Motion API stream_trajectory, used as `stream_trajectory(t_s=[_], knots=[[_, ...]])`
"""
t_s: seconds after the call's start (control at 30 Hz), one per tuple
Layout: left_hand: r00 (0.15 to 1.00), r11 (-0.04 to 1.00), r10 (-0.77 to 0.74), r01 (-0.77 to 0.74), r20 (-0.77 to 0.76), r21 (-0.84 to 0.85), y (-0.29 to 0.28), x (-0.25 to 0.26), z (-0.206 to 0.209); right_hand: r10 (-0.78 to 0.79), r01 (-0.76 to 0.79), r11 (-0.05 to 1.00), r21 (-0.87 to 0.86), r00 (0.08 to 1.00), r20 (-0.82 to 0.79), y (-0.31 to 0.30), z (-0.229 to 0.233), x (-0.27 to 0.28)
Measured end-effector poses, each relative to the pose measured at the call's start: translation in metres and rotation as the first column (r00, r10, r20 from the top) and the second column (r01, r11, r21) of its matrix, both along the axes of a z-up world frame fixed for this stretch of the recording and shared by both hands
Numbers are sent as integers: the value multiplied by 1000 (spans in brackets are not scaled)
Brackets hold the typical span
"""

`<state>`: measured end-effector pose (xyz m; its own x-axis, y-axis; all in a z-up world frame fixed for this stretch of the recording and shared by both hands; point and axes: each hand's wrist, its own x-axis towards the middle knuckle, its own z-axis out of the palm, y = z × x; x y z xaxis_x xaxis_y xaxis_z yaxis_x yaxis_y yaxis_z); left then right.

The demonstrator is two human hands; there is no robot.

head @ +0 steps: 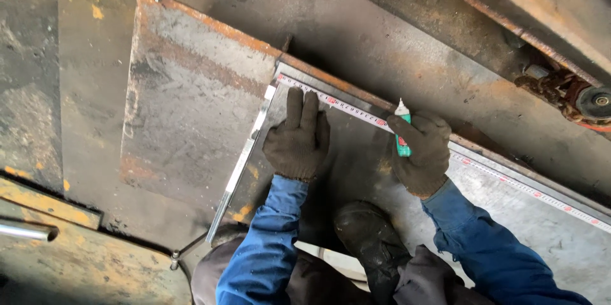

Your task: The person holds a steel plate on a work surface, extends a tape measure across it, and uses a marker to make layout marks along the measured edge. They reposition the tape and continue marking successive points along the plate.

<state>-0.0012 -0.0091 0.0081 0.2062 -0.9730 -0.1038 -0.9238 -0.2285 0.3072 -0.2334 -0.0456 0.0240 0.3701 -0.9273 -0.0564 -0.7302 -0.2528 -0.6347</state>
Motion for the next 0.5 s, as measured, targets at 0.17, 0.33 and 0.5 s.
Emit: stream_trajectory(t_s=[0.17, 0.33, 0.5], knots=[[998, 1000, 11, -9, -54, 30, -7, 1, 9, 2, -2, 1000, -22, 1000, 0, 2, -2, 0], [999, 999, 8, -6, -35, 38, -10, 0, 9, -8, 8, 1000, -12, 1000, -28, -2, 4, 3], [998, 999, -7, 10, -55, 51, -5, 2, 0, 12, -13, 1000, 21, 1000, 15, -7, 0, 1]])
